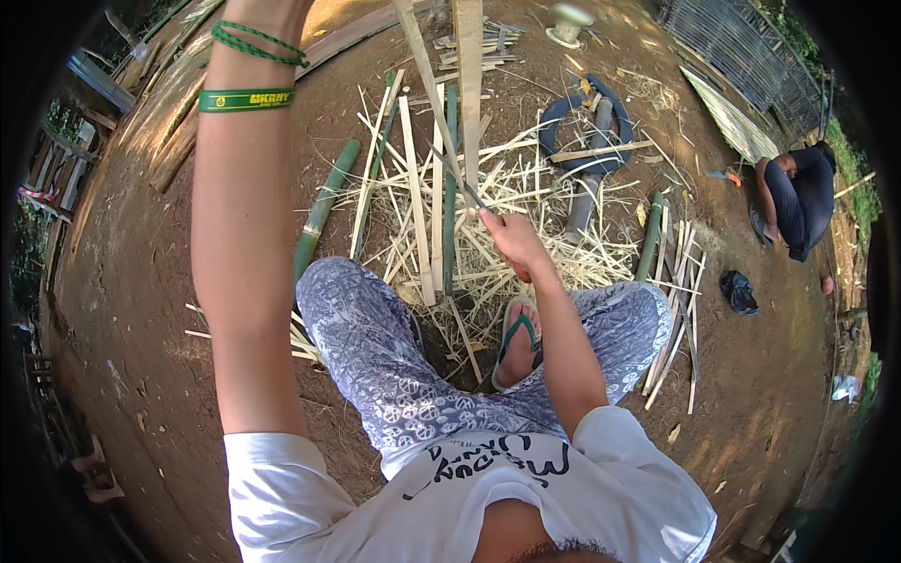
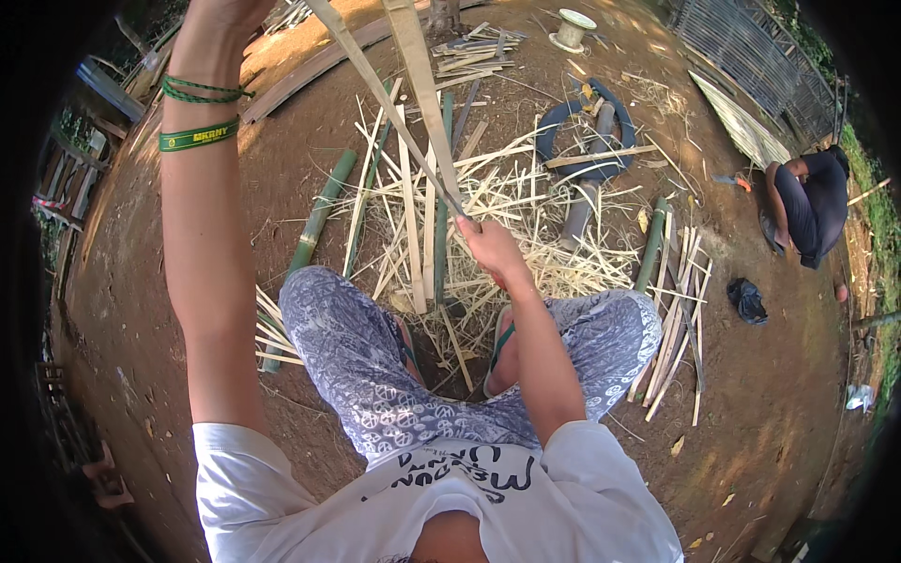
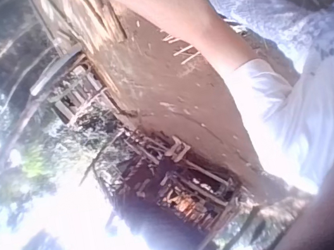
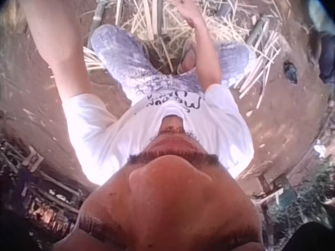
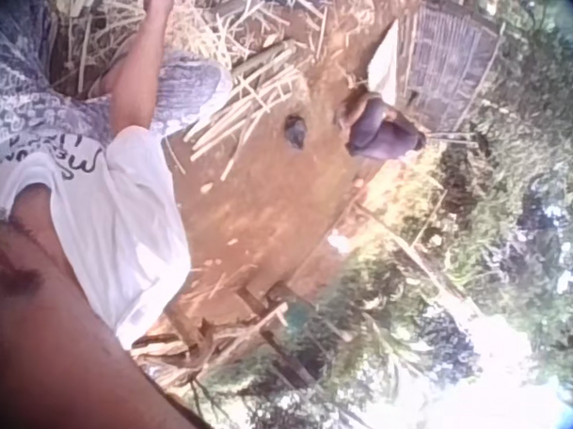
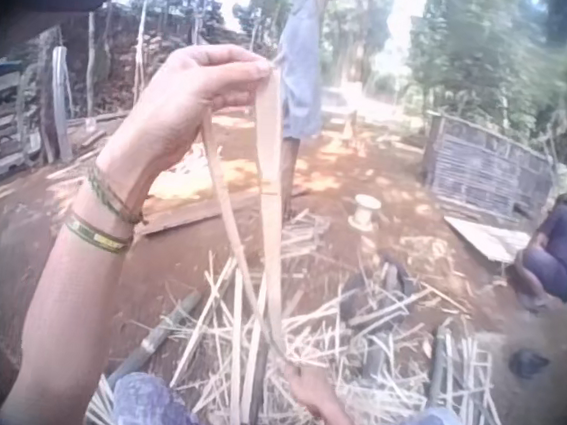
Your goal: The person sits on the ground and uses a machete to split green bamboo stalks into thin strips. They repeatedly position the bamboo, strike it with the blade, and separate the resulting strips, accumulating a pile of processed material.
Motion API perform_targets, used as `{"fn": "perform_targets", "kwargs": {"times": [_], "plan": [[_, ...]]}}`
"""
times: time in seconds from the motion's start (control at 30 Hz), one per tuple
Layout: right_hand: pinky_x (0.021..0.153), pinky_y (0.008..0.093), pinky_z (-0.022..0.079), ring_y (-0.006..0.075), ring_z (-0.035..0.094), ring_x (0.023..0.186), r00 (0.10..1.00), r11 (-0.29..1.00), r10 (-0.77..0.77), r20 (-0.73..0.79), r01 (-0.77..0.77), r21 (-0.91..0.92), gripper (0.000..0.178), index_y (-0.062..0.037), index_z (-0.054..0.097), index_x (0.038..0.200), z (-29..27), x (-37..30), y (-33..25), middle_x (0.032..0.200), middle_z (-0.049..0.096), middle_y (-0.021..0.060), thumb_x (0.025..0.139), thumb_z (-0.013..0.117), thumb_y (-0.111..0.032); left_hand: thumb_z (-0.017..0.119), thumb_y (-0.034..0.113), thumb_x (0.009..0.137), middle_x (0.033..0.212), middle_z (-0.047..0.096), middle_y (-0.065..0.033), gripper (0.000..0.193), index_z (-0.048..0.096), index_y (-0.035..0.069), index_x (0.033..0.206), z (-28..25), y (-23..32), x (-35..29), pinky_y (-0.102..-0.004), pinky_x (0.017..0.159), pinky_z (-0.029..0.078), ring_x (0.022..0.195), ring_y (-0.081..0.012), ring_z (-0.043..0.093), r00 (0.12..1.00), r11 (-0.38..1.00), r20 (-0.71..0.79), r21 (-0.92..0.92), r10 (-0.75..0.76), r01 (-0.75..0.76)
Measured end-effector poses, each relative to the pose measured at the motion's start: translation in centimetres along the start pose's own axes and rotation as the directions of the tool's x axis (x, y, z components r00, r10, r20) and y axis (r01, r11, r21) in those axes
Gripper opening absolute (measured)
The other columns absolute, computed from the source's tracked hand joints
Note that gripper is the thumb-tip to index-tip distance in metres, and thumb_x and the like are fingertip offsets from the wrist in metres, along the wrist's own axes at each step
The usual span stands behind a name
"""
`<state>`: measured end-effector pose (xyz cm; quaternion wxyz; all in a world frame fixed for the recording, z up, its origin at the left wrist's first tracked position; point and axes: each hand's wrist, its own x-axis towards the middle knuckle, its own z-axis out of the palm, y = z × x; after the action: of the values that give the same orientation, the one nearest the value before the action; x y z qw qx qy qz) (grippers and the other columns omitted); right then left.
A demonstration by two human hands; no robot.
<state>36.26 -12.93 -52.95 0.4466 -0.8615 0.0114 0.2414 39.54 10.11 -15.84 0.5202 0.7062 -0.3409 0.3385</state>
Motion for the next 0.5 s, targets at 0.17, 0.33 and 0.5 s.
{"fn": "perform_targets", "kwargs": {"times": [0.17, 0.33, 0.5], "plan": [[0.045, 0.0337, 0.043, 0.0166, 0.053, 0.043, 0.998, 1.000, -0.018, -0.053, 0.019, 0.015, 0.061, -0.0023, 0.054, 0.065, 4.2, -0.6, 7.1, 0.051, 0.052, 0.0055, 0.099, 0.051, -0.053, 0.066, 0.019, 0.093, 0.105, 0.072, -0.0109, 0.024, 0.070, -0.001, 0.106, 2.0, -4.0, -4.4, -0.0343, 0.095, 0.050, 0.100, -0.0194, 0.066, 0.936, 0.809, 0.203, -0.471, -0.288, 0.351], [0.083, 0.0488, 0.050, 0.0432, 0.067, 0.087, 0.996, 0.996, 0.053, -0.068, -0.057, -0.065, 0.063, 0.0045, 0.067, 0.095, 6.9, 0.4, 9.1, 0.088, 0.069, 0.0259, 0.096, 0.049, -0.056, 0.062, 0.032, 0.095, 0.113, 0.069, -0.0155, 0.045, 0.063, -0.003, 0.122, 3.8, -4.6, -7.8, -0.0384, 0.099, 0.050, 0.105, -0.0261, 0.066, 0.928, 0.591, 0.233, -0.719, -0.292, 0.366], [0.068, 0.0449, 0.050, 0.0336, 0.063, 0.063, 0.967, 0.982, -0.117, -0.225, 0.080, -0.170, 0.063, 0.0038, 0.061, 0.077, 8.4, 0.2, 9.8, 0.066, 0.063, 0.0182, 0.098, 0.050, -0.054, 0.045, 0.054, 0.101, 0.100, 0.070, -0.0115, 0.064, 0.058, -0.002, 0.128, 5.7, -4.1, -8.4, -0.0380, 0.083, 0.058, 0.089, -0.0225, 0.069, 0.924, 0.580, 0.253, -0.722, -0.285, 0.377]]}}
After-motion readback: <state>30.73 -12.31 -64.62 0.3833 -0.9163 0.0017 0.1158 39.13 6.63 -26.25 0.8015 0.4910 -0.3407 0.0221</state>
